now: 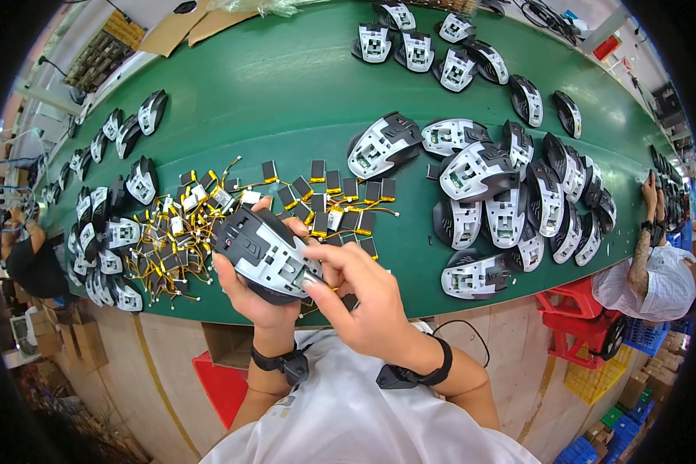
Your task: The person assembles electronic devices by inserting small batteries into the bottom compartments of multiple units. They pick up each unit, insert a battery, and place the unit on a green table. The process is repeated for several units throughout the clip.
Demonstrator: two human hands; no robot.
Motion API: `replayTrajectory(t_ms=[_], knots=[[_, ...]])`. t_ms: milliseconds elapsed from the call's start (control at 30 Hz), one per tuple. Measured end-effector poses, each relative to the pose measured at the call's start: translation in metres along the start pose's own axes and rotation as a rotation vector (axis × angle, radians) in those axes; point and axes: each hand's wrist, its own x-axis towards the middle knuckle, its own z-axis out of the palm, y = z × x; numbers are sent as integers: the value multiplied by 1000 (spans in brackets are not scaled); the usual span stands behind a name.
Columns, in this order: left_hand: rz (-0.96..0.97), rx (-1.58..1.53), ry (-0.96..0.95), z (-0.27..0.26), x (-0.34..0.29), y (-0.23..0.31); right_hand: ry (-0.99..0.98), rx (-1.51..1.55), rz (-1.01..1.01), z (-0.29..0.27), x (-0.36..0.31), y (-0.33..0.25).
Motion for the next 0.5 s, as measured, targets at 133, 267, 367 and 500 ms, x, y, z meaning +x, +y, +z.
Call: replayTrajectory(t_ms=[133, 267, 367, 500], knots=[[53, 138, -62, -2, -1, 3, 70, 505, 218, 10, -4, 10], [72, 167, -128, -8, 0, 3, -46, 751, 470, -6, 4, 5], [56, 158, -141, -8, 2, 2, -1, 668, 486, -6, 5, 4], [94, 154, -101, -3, 1, 1, 41, 532, 307, 2, -1, 10]])
